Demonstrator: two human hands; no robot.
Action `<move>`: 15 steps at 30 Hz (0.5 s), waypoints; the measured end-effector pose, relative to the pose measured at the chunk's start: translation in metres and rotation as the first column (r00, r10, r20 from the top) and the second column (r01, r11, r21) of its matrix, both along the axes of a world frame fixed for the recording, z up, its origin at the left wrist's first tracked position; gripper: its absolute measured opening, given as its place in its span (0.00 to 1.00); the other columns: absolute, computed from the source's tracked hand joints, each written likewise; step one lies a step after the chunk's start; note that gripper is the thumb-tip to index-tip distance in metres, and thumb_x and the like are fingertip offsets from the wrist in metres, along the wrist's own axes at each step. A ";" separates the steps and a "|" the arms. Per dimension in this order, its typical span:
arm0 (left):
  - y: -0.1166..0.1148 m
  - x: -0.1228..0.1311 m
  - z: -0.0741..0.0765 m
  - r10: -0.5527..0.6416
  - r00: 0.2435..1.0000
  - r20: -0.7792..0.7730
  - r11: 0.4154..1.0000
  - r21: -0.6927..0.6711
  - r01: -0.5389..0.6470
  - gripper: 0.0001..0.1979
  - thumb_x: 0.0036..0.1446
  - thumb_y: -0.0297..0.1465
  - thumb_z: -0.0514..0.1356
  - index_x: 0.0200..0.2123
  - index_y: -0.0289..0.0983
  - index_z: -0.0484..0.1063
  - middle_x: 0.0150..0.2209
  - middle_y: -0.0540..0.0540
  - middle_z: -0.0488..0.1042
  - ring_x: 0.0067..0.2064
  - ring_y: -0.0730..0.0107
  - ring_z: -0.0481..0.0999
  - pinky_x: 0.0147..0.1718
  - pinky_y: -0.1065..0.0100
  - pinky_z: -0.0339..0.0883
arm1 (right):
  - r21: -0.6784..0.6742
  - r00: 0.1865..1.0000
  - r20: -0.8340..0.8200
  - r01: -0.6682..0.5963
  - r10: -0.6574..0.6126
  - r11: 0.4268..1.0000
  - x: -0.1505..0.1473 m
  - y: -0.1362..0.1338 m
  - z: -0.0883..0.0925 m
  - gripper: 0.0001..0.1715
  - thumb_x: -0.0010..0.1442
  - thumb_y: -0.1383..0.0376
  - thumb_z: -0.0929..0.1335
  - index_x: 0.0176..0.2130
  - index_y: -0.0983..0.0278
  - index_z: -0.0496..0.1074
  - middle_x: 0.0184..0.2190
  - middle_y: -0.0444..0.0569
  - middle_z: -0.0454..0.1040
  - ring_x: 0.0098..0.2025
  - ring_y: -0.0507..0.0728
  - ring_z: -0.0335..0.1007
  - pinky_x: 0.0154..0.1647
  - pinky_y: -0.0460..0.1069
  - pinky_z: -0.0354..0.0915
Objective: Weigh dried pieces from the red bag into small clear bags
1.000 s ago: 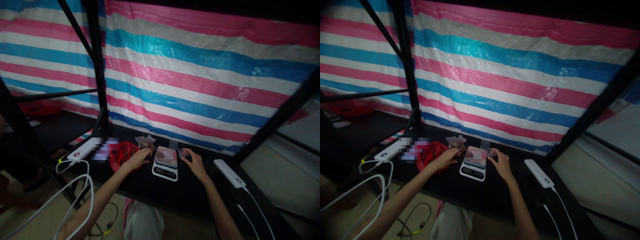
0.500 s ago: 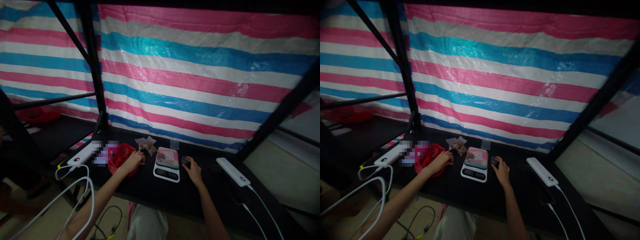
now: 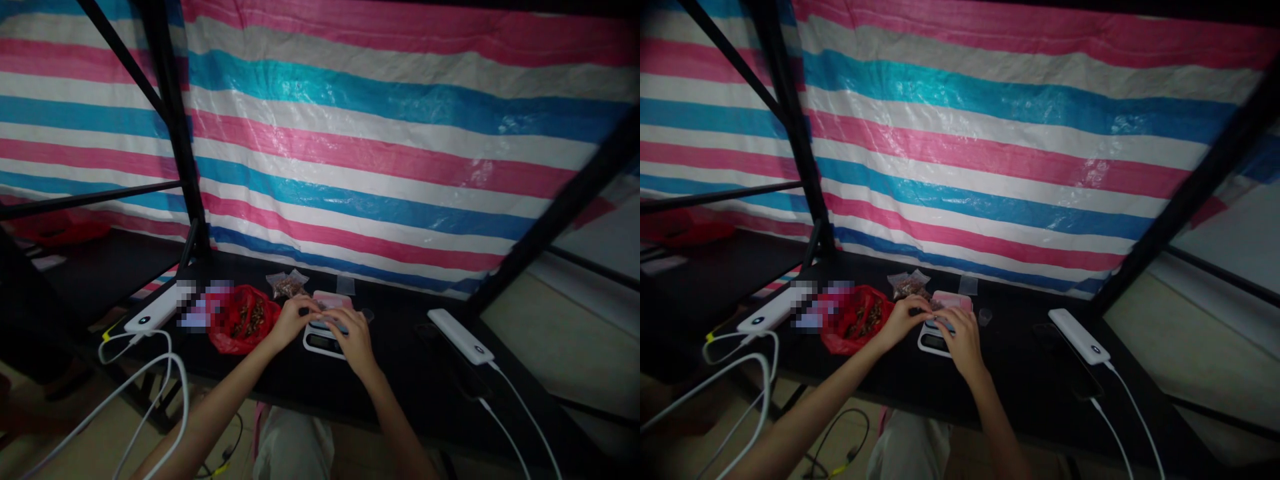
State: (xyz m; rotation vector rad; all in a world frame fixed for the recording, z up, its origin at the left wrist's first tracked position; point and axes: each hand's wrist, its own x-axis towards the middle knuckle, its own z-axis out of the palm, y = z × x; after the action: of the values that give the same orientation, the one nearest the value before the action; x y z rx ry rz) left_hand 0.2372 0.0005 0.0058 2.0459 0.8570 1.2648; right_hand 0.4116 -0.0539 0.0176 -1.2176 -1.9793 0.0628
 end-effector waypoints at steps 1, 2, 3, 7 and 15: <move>-0.001 0.007 0.001 -0.001 1.000 0.030 1.000 -0.007 0.001 0.09 0.49 0.37 0.61 0.27 0.36 0.75 0.29 0.47 0.75 0.36 0.68 0.71 0.38 0.68 0.61 | -0.012 0.999 -0.042 -0.004 0.003 1.000 -0.003 0.002 0.001 0.09 0.57 0.61 0.64 0.37 0.58 0.72 0.36 0.45 0.74 0.39 0.56 0.68 0.40 0.49 0.58; -0.002 0.012 0.002 0.002 0.999 0.048 1.000 -0.017 -0.001 0.09 0.49 0.36 0.61 0.27 0.36 0.75 0.29 0.46 0.75 0.35 0.68 0.71 0.38 0.68 0.61 | -0.021 0.996 -0.092 -0.007 0.005 1.000 -0.004 0.004 0.001 0.08 0.56 0.61 0.65 0.36 0.58 0.73 0.34 0.45 0.75 0.38 0.55 0.68 0.40 0.49 0.58; -0.003 0.016 0.002 0.007 0.998 0.058 1.000 -0.027 -0.006 0.09 0.49 0.36 0.62 0.26 0.36 0.75 0.29 0.46 0.75 0.35 0.67 0.71 0.38 0.67 0.61 | -0.029 0.990 -0.144 -0.016 0.011 0.999 -0.003 0.007 -0.001 0.08 0.56 0.61 0.65 0.34 0.59 0.73 0.33 0.45 0.75 0.36 0.55 0.69 0.39 0.49 0.59; -0.005 0.024 -0.001 -0.002 0.999 0.046 0.998 -0.060 0.005 0.09 0.49 0.36 0.61 0.25 0.36 0.74 0.28 0.46 0.75 0.34 0.67 0.71 0.38 0.67 0.61 | -0.081 0.954 -0.300 -0.056 0.029 0.995 0.011 0.015 -0.013 0.07 0.54 0.61 0.66 0.31 0.60 0.74 0.30 0.46 0.75 0.32 0.54 0.69 0.34 0.47 0.62; 0.011 0.035 -0.010 0.179 0.951 -0.251 0.978 0.147 -0.145 0.25 0.47 0.37 0.62 0.49 0.41 0.64 0.53 0.42 0.62 0.53 0.58 0.60 0.48 0.58 0.56 | -0.344 0.904 -0.192 0.302 -0.381 0.889 0.047 0.043 -0.022 0.11 0.52 0.58 0.64 0.33 0.58 0.74 0.30 0.42 0.77 0.26 0.52 0.69 0.27 0.46 0.62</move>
State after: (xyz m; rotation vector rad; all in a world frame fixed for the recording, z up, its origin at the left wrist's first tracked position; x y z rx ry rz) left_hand 0.2718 0.0115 -0.0038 2.3221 1.1109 1.1744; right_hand 0.4587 -0.0113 -0.0040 -1.6598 -1.5410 0.3426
